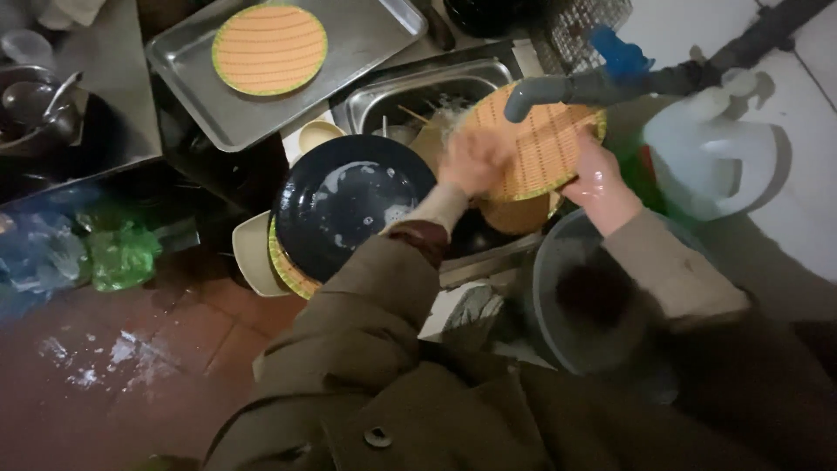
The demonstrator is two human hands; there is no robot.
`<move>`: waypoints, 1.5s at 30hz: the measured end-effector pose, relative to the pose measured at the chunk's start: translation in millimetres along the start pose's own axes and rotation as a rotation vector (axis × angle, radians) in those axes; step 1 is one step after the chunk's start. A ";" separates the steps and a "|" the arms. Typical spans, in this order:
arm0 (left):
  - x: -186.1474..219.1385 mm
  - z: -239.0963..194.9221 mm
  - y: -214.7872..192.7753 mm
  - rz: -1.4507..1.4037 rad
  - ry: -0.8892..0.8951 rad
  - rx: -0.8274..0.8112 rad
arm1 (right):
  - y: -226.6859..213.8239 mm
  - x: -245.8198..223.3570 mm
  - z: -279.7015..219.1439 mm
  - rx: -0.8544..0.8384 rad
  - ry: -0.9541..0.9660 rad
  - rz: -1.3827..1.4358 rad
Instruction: Rinsing a variety of dishes, trays, and utensils under a running faucet in a kitchen sink.
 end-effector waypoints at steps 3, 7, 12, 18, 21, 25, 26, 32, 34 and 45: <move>-90.8 2.5 34.3 0.025 -0.537 -0.693 | -24.9 -6.2 -5.4 -0.037 0.047 -0.196; -147.6 35.1 54.8 -0.272 -0.391 -0.725 | -35.3 9.0 6.7 -0.031 0.088 -0.178; -74.8 42.4 -108.6 -1.104 -0.777 -0.894 | -60.2 27.7 69.8 -0.178 -0.019 -0.522; -133.2 41.9 -133.9 -0.957 -0.747 -0.862 | 21.2 32.4 9.4 -0.101 -0.084 -0.815; -85.0 34.1 -194.9 -0.845 -0.651 -0.869 | 20.2 6.2 9.5 -0.233 -0.102 -0.489; -113.7 91.8 -127.4 -0.902 -0.519 -0.682 | 22.6 8.0 23.1 -0.198 -0.086 -0.637; -103.4 121.2 -148.0 -0.672 -0.293 -0.565 | 12.2 37.4 42.3 -0.179 0.150 -0.247; -140.9 192.0 -238.9 -0.411 -0.182 -0.169 | 107.1 57.6 10.8 -1.237 -0.058 -0.393; -173.4 196.7 -278.9 -0.424 -0.208 -0.068 | 144.0 71.3 -1.2 -1.242 0.113 -0.384; -398.9 118.5 -246.8 -1.502 -0.961 0.325 | 139.9 185.2 9.8 -0.569 0.236 -0.883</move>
Point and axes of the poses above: each hand's wrist, its own z-axis towards the middle knuckle, its own y-axis out of the palm, x = y × z, the point moved 10 cm from there along z, towards the middle knuckle, and after that the axes turned 6 degrees about -x, right-handed, at the moved point
